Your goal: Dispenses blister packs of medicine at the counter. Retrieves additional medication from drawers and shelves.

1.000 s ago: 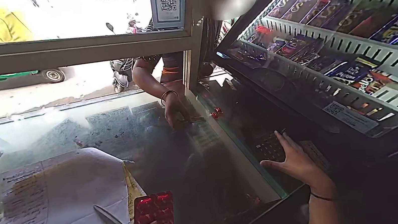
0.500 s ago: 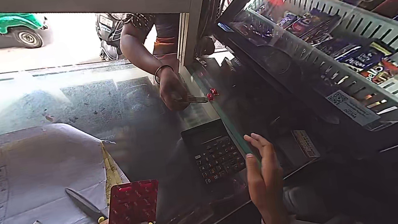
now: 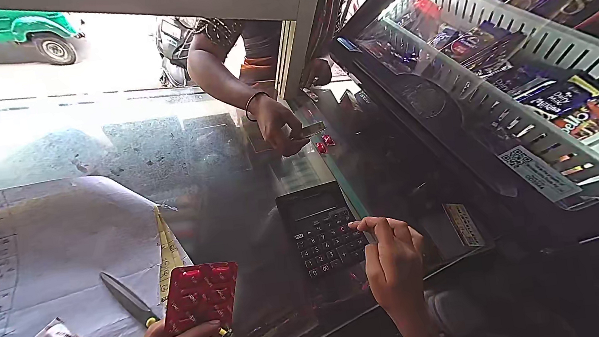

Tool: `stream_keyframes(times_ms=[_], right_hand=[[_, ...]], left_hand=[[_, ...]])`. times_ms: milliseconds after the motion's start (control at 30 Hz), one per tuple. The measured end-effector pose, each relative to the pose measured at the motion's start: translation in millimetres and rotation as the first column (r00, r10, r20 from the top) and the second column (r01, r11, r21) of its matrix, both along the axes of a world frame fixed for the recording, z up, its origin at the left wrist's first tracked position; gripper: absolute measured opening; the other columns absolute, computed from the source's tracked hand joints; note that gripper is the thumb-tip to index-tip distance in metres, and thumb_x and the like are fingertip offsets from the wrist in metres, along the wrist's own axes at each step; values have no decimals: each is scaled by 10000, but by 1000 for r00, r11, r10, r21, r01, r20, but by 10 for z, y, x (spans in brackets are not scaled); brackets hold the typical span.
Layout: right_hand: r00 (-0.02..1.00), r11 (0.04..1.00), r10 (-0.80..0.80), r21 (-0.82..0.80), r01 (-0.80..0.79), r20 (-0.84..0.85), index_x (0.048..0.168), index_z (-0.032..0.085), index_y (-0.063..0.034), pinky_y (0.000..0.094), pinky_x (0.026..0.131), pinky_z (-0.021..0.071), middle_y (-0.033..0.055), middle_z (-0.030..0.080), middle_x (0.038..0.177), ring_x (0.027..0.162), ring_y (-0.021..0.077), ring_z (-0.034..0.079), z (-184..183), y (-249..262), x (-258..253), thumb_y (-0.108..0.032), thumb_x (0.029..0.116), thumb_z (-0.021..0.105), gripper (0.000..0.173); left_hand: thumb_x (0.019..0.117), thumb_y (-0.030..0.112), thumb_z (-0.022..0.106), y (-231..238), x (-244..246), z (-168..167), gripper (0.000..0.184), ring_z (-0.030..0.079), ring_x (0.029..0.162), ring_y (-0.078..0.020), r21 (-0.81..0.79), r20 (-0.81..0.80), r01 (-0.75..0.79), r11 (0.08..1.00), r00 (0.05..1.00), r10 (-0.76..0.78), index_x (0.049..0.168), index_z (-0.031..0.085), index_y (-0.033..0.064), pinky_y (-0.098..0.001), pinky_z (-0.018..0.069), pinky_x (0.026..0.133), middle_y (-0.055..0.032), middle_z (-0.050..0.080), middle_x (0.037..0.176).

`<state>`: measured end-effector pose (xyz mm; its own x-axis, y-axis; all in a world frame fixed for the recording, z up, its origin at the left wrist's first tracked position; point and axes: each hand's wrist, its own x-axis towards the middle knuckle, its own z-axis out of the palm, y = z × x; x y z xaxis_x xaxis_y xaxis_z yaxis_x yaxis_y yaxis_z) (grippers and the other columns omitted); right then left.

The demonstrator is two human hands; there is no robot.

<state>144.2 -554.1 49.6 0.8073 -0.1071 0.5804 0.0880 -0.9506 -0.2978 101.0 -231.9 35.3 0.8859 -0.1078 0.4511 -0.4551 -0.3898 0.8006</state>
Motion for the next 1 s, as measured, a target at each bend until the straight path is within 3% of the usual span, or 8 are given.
stream_keyframes(times_ms=[167, 267, 533, 667, 867, 1000], right_hand=[[966, 957, 247, 136, -255, 74, 1138, 597, -97, 469, 1073, 382, 34, 733, 1152, 1248, 246, 584, -69, -55, -96, -171, 924, 483, 254], [943, 936, 333, 109, -334, 24, 1187, 546, -178, 484, 1154, 283, -35, 712, 1207, 1320, 215, 530, -94, -36, -194, -315, 923, 564, 299], [929, 939, 331, 45, -342, 167, 1078, 533, -193, 419, 1218, 197, -65, 725, 1084, 1293, 150, 548, -135, 66, -179, -304, 1023, 402, 181], [940, 945, 326, -30, -324, 105, 1025, 591, -175, 485, 1158, 217, -34, 726, 983, 1181, 186, 592, -178, 103, -148, -232, 969, 396, 210], [938, 943, 333, -17, -333, 92, 1005, 590, -177, 486, 1166, 202, -34, 730, 971, 1185, 180, 595, -158, 85, -121, -206, 1003, 334, 257], [933, 930, 330, 123, -348, 145, 1026, 601, -150, 436, 1197, 221, -14, 733, 1006, 1189, 167, 600, -158, 59, -172, -221, 1059, 313, 299]], left_hand=[[997, 137, 614, -8, -6, 10, 143, 624, 1017, 38, 4, 0, -15, 1000, 1000, 15, 1052, 745, 123, -114, 519, 883, -38, 663, 1118], [993, 131, 611, -6, -2, 2, 146, 628, 1013, 41, -9, 4, -10, 1000, 1000, 10, 1054, 743, 132, -113, 527, 868, -27, 666, 1134], [1003, 151, 605, -9, -4, 9, 148, 624, 1020, 41, 11, 4, -20, 1000, 1000, 20, 1053, 744, 137, -107, 521, 867, -27, 672, 1115], [999, 143, 611, -2, 7, -12, 147, 624, 1000, 41, -12, 2, -4, 1000, 1000, 4, 1059, 744, 125, -106, 521, 860, -44, 662, 1111], [993, 148, 617, -5, 21, -9, 145, 617, 1014, 37, -7, 3, 4, 1000, 1000, -4, 1058, 744, 123, -109, 513, 875, -37, 662, 1107], [966, 175, 637, 10, -10, -20, 152, 600, 1044, 53, 24, 18, -10, 1000, 1000, 10, 1073, 744, 156, -90, 497, 885, 0, 659, 1125]])
